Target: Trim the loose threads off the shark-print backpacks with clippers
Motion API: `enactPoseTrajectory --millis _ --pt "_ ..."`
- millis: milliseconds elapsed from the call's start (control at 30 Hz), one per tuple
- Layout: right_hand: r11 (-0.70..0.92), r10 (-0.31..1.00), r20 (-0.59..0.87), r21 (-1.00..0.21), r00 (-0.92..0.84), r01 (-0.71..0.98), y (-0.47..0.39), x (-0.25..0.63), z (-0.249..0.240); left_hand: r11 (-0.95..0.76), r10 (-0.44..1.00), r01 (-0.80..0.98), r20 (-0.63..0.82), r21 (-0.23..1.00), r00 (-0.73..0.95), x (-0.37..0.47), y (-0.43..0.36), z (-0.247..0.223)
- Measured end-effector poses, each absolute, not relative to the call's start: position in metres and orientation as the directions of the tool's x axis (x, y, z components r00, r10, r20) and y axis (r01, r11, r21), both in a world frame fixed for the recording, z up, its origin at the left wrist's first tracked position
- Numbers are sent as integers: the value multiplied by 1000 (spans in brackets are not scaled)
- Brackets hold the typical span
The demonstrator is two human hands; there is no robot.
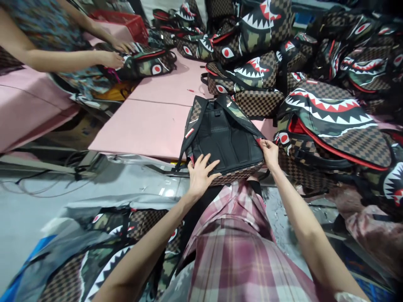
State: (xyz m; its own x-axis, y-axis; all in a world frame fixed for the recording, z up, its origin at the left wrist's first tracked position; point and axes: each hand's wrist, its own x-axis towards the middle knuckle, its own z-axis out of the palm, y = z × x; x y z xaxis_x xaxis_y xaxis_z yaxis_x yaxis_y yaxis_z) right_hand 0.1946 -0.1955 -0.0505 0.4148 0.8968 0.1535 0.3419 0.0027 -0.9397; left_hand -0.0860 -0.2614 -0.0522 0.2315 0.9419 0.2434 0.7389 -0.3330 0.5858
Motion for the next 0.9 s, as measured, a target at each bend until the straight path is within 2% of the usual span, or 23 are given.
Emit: enactPoseTrajectory --millis 67,100,167,200,267,400,467,567,633,700,800,900 --pt "23 873 181 -943 453 332 -210 196 -51 -296 954 557 214 776 208 -100 -255 -48" --pt "22 858 182 -948 480 319 -222 196 -52 -239 970 437 197 867 141 -111 -252 -47" --pt "-1 846 157 -956 510 295 -252 192 -56 -129 984 231 153 964 -88 -140 -251 -47" --pt "-11 861 142 -955 488 298 -269 189 -58 -103 975 206 140 973 -174 -155 -253 -49" --pt "-16 902 135 -939 411 343 -300 175 -61 -85 972 315 148 945 -183 -178 -262 -57" --pt "62 973 171 -842 157 536 -332 129 -65 -166 982 562 191 810 15 -182 -284 -83" --pt "133 981 192 -739 18 661 -332 102 -65 -290 952 661 282 692 123 -169 -289 -96" --pt "187 981 146 -511 -130 839 -323 61 -65 -417 899 741 358 526 252 -152 -289 -111" --pt "226 974 100 -355 -203 907 -318 36 -68 -423 887 743 403 519 224 -147 -288 -118" --pt "242 969 105 -270 -221 932 -316 18 -73 -421 877 723 448 548 172 -145 -287 -122" --pt "227 969 165 -290 -185 930 -315 5 -83 -397 884 694 452 600 114 -144 -288 -124" --pt "205 971 209 -469 -118 859 -317 8 -90 -364 900 679 428 637 81 -145 -289 -122"
